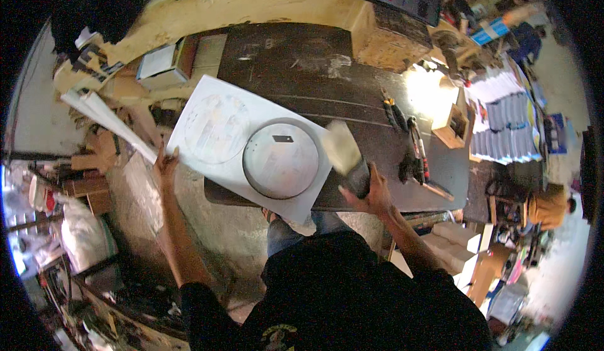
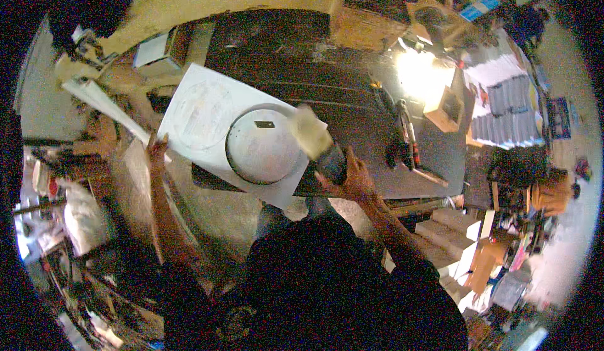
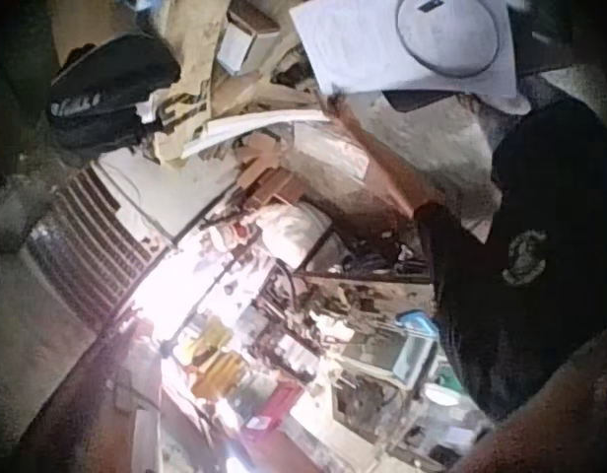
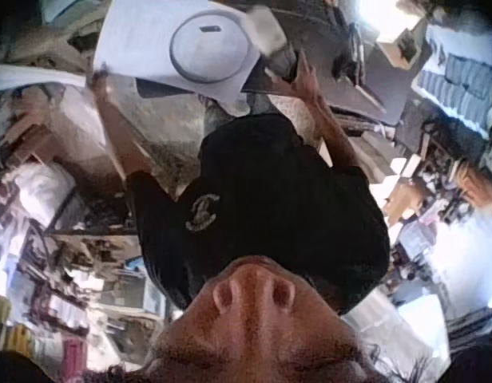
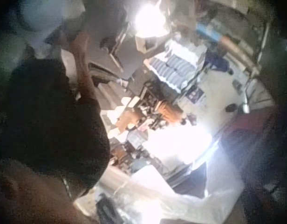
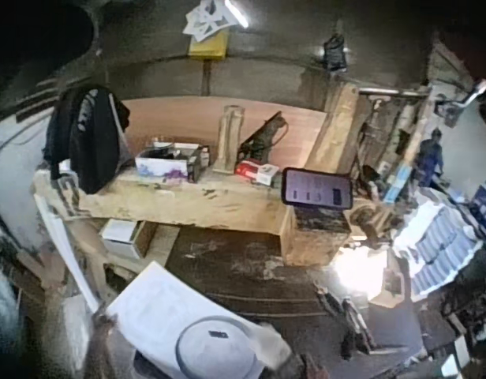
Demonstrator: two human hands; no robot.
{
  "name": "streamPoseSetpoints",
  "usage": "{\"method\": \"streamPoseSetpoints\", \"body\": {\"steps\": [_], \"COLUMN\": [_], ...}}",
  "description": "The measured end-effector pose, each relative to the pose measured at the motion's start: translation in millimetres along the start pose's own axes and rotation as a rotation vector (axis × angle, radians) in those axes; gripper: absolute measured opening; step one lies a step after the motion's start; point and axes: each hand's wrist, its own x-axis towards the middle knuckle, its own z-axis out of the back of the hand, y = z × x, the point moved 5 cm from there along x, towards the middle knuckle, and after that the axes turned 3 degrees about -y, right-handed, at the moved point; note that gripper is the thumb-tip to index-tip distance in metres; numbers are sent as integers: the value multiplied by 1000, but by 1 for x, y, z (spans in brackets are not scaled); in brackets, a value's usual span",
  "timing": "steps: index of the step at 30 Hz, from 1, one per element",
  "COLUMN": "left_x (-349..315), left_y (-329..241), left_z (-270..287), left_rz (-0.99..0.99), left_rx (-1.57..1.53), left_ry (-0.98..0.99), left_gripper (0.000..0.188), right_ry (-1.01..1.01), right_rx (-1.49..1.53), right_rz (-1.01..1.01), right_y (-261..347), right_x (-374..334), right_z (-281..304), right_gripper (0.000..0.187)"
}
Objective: The person fits printed circular sheets into metal rings, uses a wooden block to press the edges by hand, and hammers the assembly to secure the components.
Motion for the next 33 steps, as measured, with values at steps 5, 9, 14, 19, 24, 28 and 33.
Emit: {"method": "streamPoseSetpoints", "body": {"steps": [5, 9, 14, 19, 24, 28, 33], "left_x": [-122, -269, -333, -318, -328, -327, -318], "left_y": [-25, -77, -123, -149, -103, -71, -62], "left_z": [-65, -155, -266, -298, -278, -225, -211], "left_rz": [62, -146, 214, 267, 289, 375, 469], "left_rx": [-32, 407, 297, -113, -211, -62, -73], "left_ry": [-640, -600, -174, -182, -123, 22, 137], "left_gripper": [60, 72, 96, 94, 94, 102, 103], "right_ry": [542, 119, 505, 384, 34, 51, 9], "right_rx": [-112, 46, -271, -102, -395, 94, 827], "right_rz": [-35, 194, 113, 48, 360, 372, 406], "right_y": [-23, -15, -47, -26, -10, 29, 48], "right_x": [0, 14, 48, 82, 117, 155, 188], "right_z": [-15, 16, 2, 58, 102, 92, 39], "right_gripper": [78, 83, 92, 84, 65, 52, 27]}}
